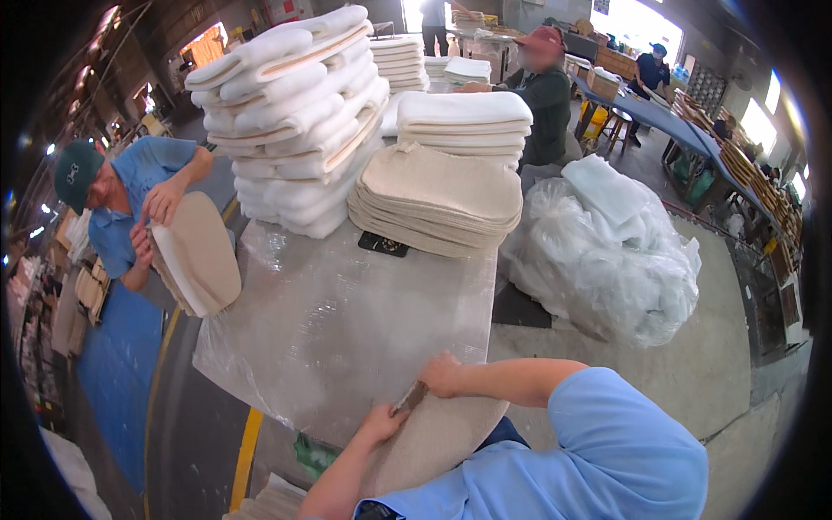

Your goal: The person folds beige cushion covers and inserts white foam inserts, then stacks the finished cushions on a table. The person handles each cushion one at a time, aligning edges and smoothing the surface before stacking.

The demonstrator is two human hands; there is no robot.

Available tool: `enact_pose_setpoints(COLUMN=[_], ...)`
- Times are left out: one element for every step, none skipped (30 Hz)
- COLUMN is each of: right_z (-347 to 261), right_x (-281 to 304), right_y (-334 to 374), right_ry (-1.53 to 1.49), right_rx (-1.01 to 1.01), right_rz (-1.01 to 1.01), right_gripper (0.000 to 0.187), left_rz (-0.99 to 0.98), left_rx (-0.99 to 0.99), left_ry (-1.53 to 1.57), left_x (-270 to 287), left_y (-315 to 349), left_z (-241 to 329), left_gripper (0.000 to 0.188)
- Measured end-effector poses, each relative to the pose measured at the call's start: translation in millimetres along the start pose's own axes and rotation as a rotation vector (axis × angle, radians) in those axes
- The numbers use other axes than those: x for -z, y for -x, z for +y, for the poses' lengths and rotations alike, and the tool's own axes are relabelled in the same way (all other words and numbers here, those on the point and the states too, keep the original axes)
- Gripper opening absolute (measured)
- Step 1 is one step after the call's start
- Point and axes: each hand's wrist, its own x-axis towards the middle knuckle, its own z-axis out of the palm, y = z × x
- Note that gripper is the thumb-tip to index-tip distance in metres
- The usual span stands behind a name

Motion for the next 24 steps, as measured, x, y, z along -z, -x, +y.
enact_pose_setpoints(right_z=[-5, -10, -10, -7, -3, -1, -1, 0, 1, 2, 1, 8, 13, 10, 6, 11, 14, 19, 23, 26, 30, 40, 49, 53], right_x=[-3, -7, -12, -17, -21, -21, -21, -22, -25, -29, -32, -31, -25, -22, -25, -19, -20, -20, -7, 7, 15, 32, 42, 42], right_y=[1, 2, 2, 2, 3, 2, 1, 0, 0, -3, -6, -8, -8, -9, -10, -12, -12, -11, -4, 11, 32, 61, 85, 97], right_ry=[0.053, 0.105, 0.160, 0.061, -0.037, -0.137, -0.154, -0.170, -0.190, -0.207, -0.223, -0.228, -0.219, -0.201, -0.200, -0.238, -0.292, -0.358, -0.317, -0.277, -0.247, -0.262, -0.284, -0.346], right_rx=[-0.002, -0.003, -0.014, -0.020, -0.027, -0.031, -0.042, -0.051, -0.064, -0.065, -0.066, -0.072, -0.079, -0.081, -0.089, -0.094, -0.090, -0.086, -0.087, -0.085, -0.099, -0.167, -0.227, -0.249], right_rz=[0.019, 0.038, 0.059, 0.067, 0.075, 0.080, 0.096, 0.111, 0.122, 0.121, 0.120, 0.133, 0.093, 0.066, 0.035, 0.085, 0.125, 0.152, 0.192, 0.228, 0.256, 0.121, -0.016, -0.132], right_gripper=[0.031, 0.030, 0.030, 0.031, 0.031, 0.031, 0.032, 0.033, 0.034, 0.033, 0.033, 0.032, 0.031, 0.030, 0.029, 0.036, 0.045, 0.055, 0.068, 0.081, 0.095, 0.111, 0.128, 0.133], left_rz=[-0.015, -0.031, 0.039, 0.108, 0.177, 0.192, 0.206, 0.221, 0.235, 0.249, 0.263, 0.294, 0.359, 0.441, 0.282, 0.132, 0.171, 0.192, 0.225, 0.302, 0.359, 0.161, -0.044, -0.103], left_rx=[0.015, 0.029, 0.024, 0.019, 0.016, 0.019, 0.024, 0.030, 0.066, 0.104, 0.143, 0.104, 0.055, 0.005, 0.069, 0.123, 0.066, 0.016, -0.028, -0.069, -0.117, 0.094, 0.298, 0.349], left_ry=[-0.076, -0.153, -0.182, -0.210, -0.238, -0.247, -0.255, -0.263, -0.247, -0.232, -0.216, -0.212, -0.204, -0.198, -0.169, -0.139, -0.123, -0.111, -0.092, -0.115, -0.138, -0.146, -0.200, -0.116], left_x=[0, -1, -5, -12, -17, -19, -21, -23, -25, -28, -31, -33, -34, -28, -21, -14, -6, -1, 5, 14, 25, 56, 89, 93], left_y=[1, 3, 3, 6, 7, 5, 4, 2, 0, -3, -5, -2, -1, -8, -9, -9, -7, 0, 7, 24, 52, 83, 118, 135], left_z=[-2, -4, -4, -4, -4, -6, -7, -9, -9, -9, -9, -8, -9, -7, -6, -5, -7, -14, -22, -36, -39, 4, 47, 39], left_gripper=[0.032, 0.032, 0.033, 0.033, 0.034, 0.033, 0.032, 0.032, 0.031, 0.030, 0.029, 0.030, 0.031, 0.032, 0.037, 0.042, 0.047, 0.051, 0.055, 0.055, 0.055, 0.063, 0.070, 0.074])
